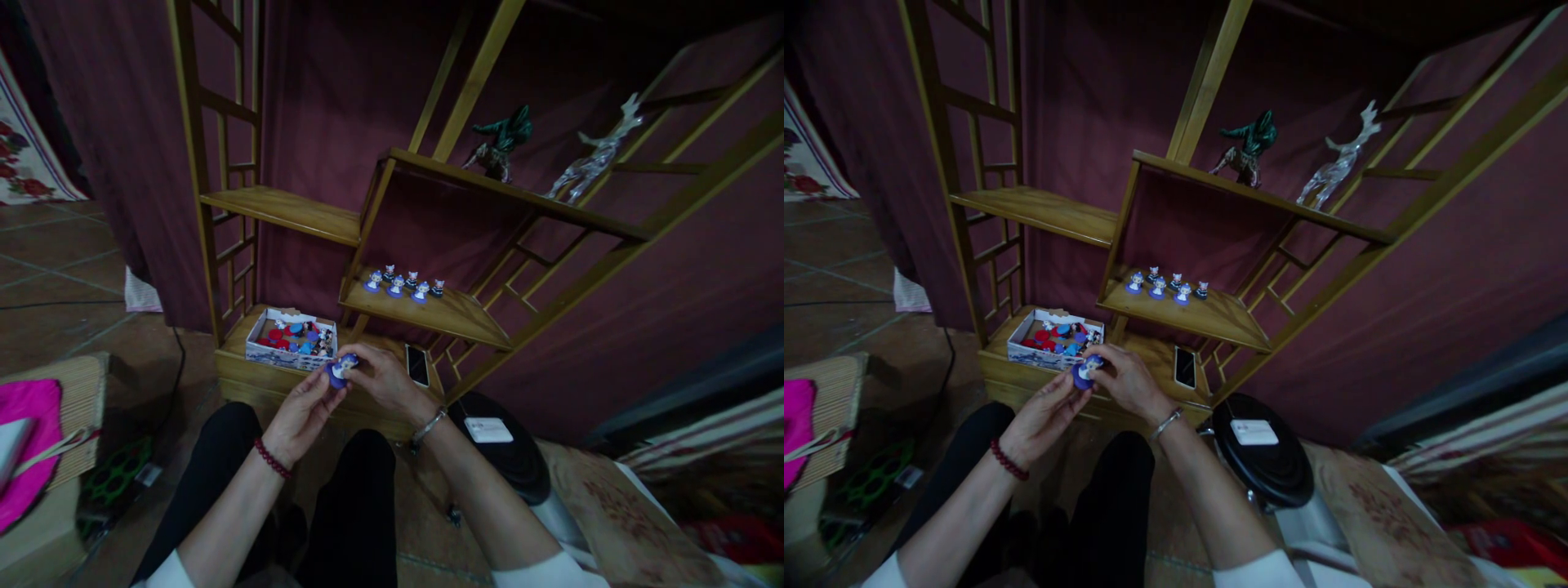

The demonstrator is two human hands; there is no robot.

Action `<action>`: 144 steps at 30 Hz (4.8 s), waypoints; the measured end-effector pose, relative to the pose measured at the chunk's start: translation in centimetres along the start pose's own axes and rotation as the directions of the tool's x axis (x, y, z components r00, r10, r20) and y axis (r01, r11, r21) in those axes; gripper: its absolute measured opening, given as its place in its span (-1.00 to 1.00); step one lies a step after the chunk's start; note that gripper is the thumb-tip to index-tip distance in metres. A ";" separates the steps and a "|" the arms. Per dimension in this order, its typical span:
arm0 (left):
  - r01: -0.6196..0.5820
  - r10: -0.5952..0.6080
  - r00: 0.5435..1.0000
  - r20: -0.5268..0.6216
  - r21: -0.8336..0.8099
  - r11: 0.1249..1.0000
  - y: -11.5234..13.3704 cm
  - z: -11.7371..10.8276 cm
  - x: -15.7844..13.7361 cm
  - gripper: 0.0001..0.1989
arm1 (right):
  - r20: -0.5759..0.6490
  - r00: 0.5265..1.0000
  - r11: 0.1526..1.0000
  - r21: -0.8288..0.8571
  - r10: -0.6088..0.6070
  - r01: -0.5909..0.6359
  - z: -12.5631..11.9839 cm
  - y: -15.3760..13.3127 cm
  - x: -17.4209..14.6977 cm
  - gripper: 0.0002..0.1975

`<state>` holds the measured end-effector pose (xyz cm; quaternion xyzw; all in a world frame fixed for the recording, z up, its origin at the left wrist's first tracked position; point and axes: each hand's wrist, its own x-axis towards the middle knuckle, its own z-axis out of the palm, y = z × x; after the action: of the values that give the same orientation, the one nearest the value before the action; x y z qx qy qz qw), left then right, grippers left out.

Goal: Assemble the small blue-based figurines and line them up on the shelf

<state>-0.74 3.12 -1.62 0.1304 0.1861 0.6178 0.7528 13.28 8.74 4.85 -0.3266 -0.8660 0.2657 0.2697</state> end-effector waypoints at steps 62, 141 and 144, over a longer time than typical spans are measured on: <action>-0.043 0.042 0.999 0.013 0.083 0.996 0.2 0.0 -0.6 -0.84 | 0.050 0.998 0.994 -0.099 -0.043 0.048 -0.3 -1.4 0.5 -0.76; -0.027 0.022 0.997 0.072 0.061 0.998 -0.3 -0.1 -1.4 -0.71 | 0.115 0.989 0.979 -0.171 -0.090 0.109 -1.0 -2.8 -0.3 -0.80; -0.031 0.027 0.997 0.079 0.047 0.998 -0.3 -0.2 -1.3 -0.70 | 0.109 0.991 0.981 -0.166 -0.083 0.100 -1.0 -2.7 -0.4 -0.80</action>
<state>-0.73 1.78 -1.79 0.1754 0.1695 0.6182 0.7472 12.99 6.99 7.16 -0.2944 -0.9124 0.1938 0.2082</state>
